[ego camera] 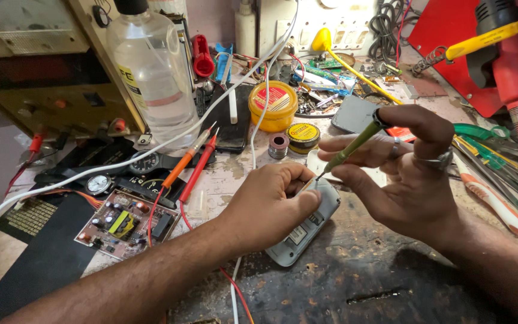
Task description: The person operates a feature phone, then removes the back cover and battery. They use a small screwdriver to unscrew and remove screws from the phone's back casing, then reassemble the phone by replacing the battery and back cover.
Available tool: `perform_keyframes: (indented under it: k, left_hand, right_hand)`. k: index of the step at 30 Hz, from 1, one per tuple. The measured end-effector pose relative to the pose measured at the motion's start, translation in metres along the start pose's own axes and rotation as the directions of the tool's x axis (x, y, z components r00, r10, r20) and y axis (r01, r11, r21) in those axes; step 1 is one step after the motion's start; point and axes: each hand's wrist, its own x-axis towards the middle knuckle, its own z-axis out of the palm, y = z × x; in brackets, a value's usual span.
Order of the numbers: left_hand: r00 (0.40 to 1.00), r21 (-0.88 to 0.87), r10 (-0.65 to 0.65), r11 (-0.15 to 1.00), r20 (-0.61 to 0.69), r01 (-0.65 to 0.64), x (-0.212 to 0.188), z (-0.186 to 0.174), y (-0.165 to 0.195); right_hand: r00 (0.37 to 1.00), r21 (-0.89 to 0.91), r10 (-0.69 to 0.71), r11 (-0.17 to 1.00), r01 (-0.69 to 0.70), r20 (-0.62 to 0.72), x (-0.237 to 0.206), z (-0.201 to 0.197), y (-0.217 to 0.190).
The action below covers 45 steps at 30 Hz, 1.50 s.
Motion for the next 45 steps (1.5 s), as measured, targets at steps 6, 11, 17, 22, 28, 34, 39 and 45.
perform_keyframes:
  k: [6,11,17,22,28,34,39,45]
  left_hand:
    - [0.997,0.013,-0.070,0.997,-0.024,0.071,0.000,0.002,0.001]
    - [1.000,0.014,-0.013,1.000,-0.022,0.013,0.000,0.001,0.000]
    - [1.000,-0.041,-0.025,0.999,-0.019,0.024,0.001,0.002,-0.002]
    - [0.999,0.006,-0.034,0.999,-0.019,0.035,0.001,0.001,-0.002]
    - [0.999,-0.019,-0.027,0.999,-0.023,0.026,0.001,0.001,-0.001]
    - [0.999,0.000,-0.030,1.000,-0.036,0.030,0.002,0.002,-0.003]
    - [0.998,0.002,-0.039,0.999,-0.049,0.039,0.002,0.001,-0.004]
    - [0.997,0.049,-0.038,0.998,-0.060,0.041,0.002,0.001,-0.003]
  right_hand:
    - [0.997,-0.039,-0.005,0.999,0.002,-0.080,-0.002,0.002,-0.001]
    - [1.000,0.010,0.018,1.000,-0.018,-0.018,0.002,0.002,-0.002]
    - [0.997,-0.031,0.015,0.999,-0.017,-0.071,0.002,0.004,-0.006]
    - [0.998,-0.092,0.020,0.995,-0.026,-0.061,0.001,0.004,-0.005]
    - [0.996,0.000,0.069,0.998,-0.069,-0.049,-0.007,0.003,0.003]
    - [0.986,-0.061,0.036,0.997,-0.046,-0.160,-0.008,0.000,0.006]
    - [0.992,-0.017,0.094,0.995,-0.096,-0.089,-0.004,0.001,0.001]
    - [0.988,-0.057,0.064,0.996,-0.073,-0.142,0.000,0.001,-0.001]
